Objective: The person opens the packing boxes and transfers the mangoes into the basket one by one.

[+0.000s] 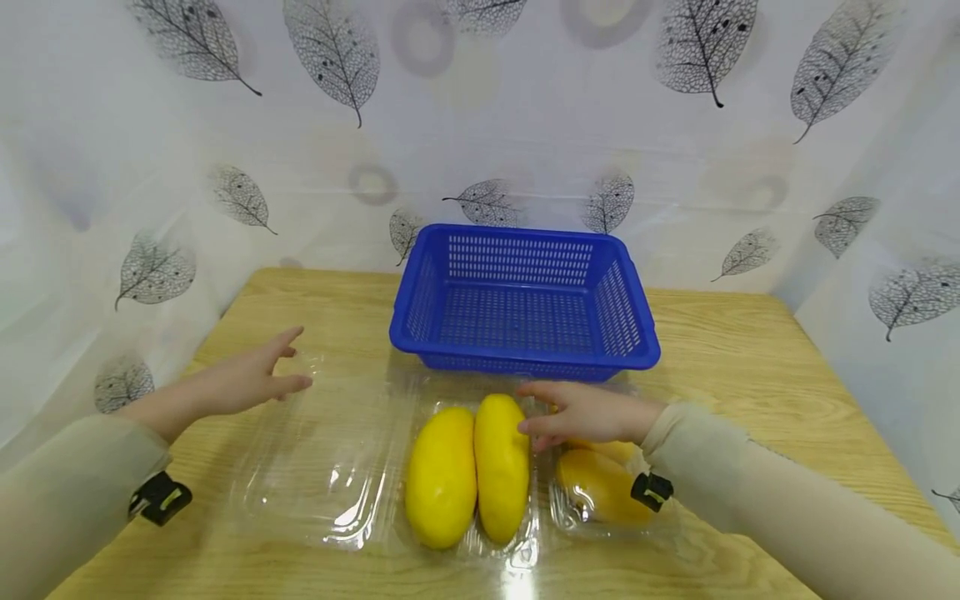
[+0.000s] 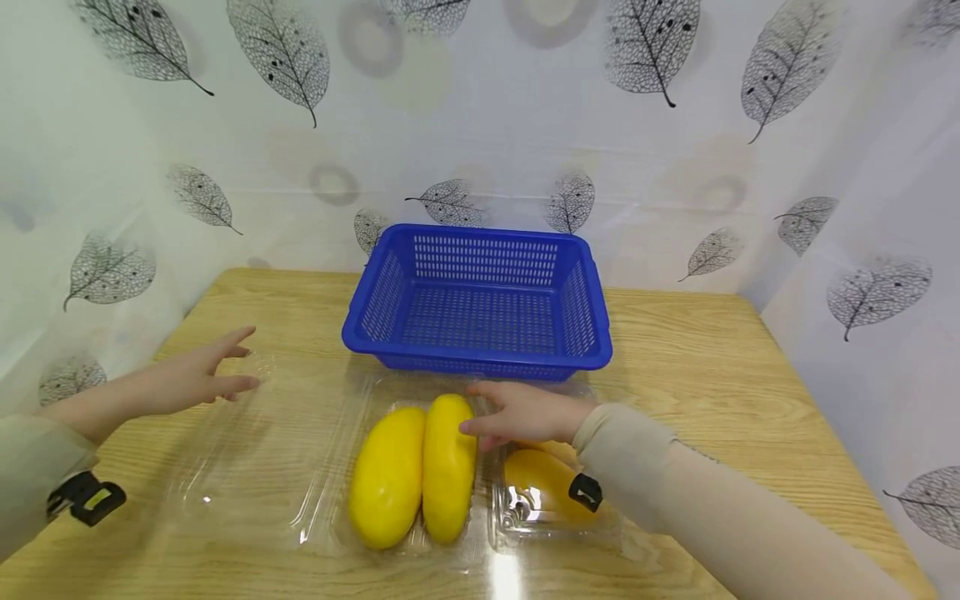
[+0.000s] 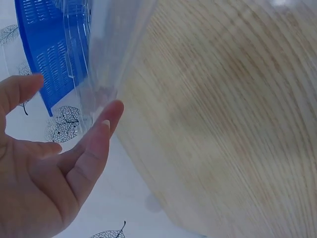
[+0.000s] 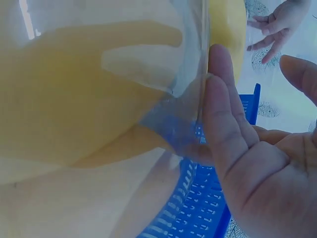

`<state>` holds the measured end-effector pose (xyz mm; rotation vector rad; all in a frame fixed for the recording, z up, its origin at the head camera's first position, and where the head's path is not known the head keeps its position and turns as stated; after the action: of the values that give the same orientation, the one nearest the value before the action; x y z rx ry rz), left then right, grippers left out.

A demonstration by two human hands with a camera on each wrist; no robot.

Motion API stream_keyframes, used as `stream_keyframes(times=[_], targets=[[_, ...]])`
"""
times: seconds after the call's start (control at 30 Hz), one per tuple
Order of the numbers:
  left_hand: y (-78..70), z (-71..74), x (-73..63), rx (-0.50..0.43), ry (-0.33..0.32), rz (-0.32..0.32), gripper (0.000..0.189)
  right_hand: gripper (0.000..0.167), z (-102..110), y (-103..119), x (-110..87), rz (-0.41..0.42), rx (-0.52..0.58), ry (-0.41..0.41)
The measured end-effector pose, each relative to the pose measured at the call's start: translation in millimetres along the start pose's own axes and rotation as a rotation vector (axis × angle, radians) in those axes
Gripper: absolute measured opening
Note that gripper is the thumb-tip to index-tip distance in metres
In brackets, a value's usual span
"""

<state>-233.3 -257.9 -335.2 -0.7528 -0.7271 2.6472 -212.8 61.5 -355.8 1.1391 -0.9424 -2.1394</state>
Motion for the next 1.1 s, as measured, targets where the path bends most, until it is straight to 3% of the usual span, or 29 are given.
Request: stream_keyframes(times=[0.2,0.3,0.47,0.67,0.77,0.9,1.1], targets=[[-4.2,-0.1,3.4,0.071,-0.028,-0.039,0.071,0.071,-3.4,-2.0,0.8,-0.031,0.015,0.006],[-0.8,-6.5,5.2,0.057,0.013,-0.032,0.068,0.073,-4.4,-3.0,0.5,-0.041,0.035,0.006],[4.7,-15.9,7.8,-0.043,0.092,-0.030,0.067,0.072,-5.6,-1.9,-0.7,-0.025,0.041,-0.001],[-1.7,-12.9,9.6,0.012,0.047,-0.047,0.064,0.070,-5.6,3.3,-3.6,0.013,-0.009,-0.015],[-18.4,-11.7,8.9,0.092,-0.001,-0.051,0.062,0.069,-5.4,6.4,-6.4,0.032,-0.060,-0.014],[-60.3,-19.8,5.7,0.183,-0.071,-0.119,0.059,0.069,-5.1,6.6,-12.0,0.025,-0.105,-0.018],[-118.7,-61.8,3.4,0.328,-0.106,-0.289,0.056,0.065,-10.5,6.7,-20.3,0.025,-0.137,-0.027]])
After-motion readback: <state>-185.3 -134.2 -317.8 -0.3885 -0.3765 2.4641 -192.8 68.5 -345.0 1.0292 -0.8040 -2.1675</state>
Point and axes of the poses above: each hand's wrist, its own x-axis towards the middle knuckle, its own z-axis out of the back of the hand, y = z × x, the point moved 10 cm from there along x, towards the middle knuckle, and after that the axes turned 8 degrees about y, right-handed, at the moved point
